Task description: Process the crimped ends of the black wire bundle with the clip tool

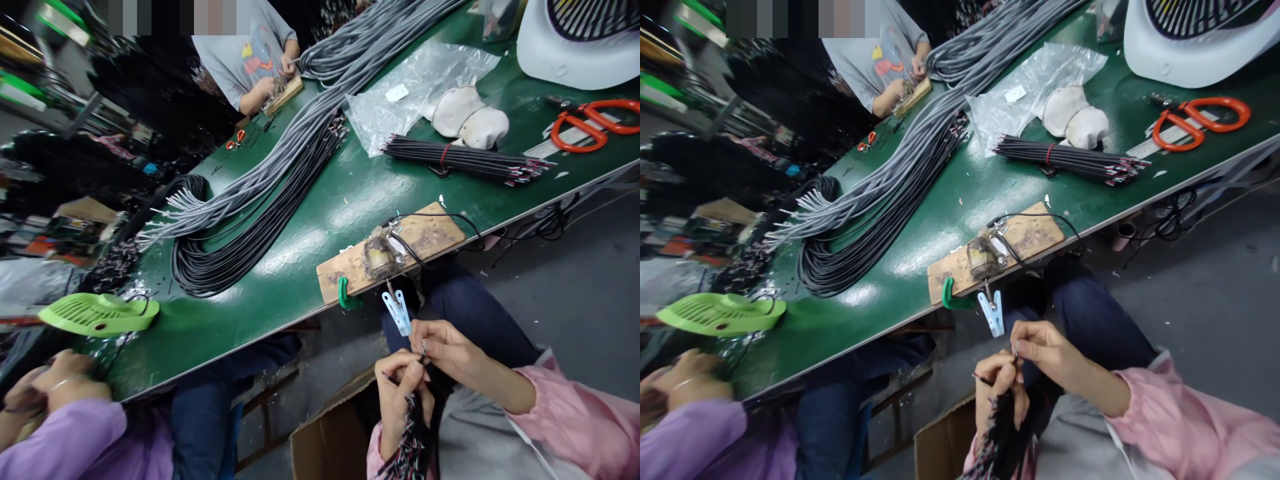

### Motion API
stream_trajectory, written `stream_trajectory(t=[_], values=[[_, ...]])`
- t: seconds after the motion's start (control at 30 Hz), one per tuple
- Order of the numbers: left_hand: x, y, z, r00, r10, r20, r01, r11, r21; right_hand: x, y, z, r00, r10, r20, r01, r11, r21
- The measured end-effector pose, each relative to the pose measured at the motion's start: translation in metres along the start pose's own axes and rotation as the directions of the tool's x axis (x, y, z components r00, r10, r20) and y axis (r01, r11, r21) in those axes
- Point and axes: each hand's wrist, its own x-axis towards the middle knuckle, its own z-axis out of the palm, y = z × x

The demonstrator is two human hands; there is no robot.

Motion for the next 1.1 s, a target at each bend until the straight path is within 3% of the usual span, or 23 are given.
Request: stream_trajectory(t=[0.1, 0.23, 0.33, 0.43, 0.6, 0.8, 0.97, 1.1], values=[[0.002, 0.013, 0.001, 0.998, 0.051, 0.031, -0.053, 0.995, 0.085, 0.005, -0.005, 0.0, 0.994, 0.091, 0.052, -0.094, 0.994, 0.051], [0.001, 0.03, 0.004, 0.988, 0.152, 0.0, -0.148, 0.963, 0.224, 0.022, -0.032, 0.001, 0.998, -0.028, -0.058, 0.014, 0.973, -0.23], [-0.001, 0.038, 0.004, 0.968, 0.248, -0.027, -0.221, 0.903, 0.367, 0.04, -0.053, 0.007, 0.976, -0.195, -0.094, 0.11, 0.821, -0.56], [-0.001, 0.043, 0.004, 0.945, 0.32, -0.063, -0.251, 0.836, 0.488, 0.053, -0.063, 0.014, 0.979, -0.2, -0.04, 0.114, 0.699, -0.706], [0.001, 0.042, 0.004, 0.933, 0.348, -0.089, -0.247, 0.8, 0.546, 0.037, -0.064, 0.012, 0.992, -0.124, 0.006, 0.087, 0.66, -0.746], [-0.002, 0.035, 0.008, 0.936, 0.339, -0.096, -0.216, 0.767, 0.604, -0.001, -0.057, 0.013, 0.982, -0.184, -0.047, 0.071, 0.586, -0.807], [-0.004, 0.032, 0.01, 0.935, 0.338, -0.105, -0.208, 0.766, 0.609, -0.005, -0.055, 0.014, 0.974, -0.224, -0.015, 0.113, 0.546, -0.83], [-0.004, 0.032, 0.011, 0.929, 0.355, -0.101, -0.21, 0.734, 0.646, -0.004, -0.056, 0.01, 0.977, -0.203, -0.067, 0.061, 0.566, -0.822]])
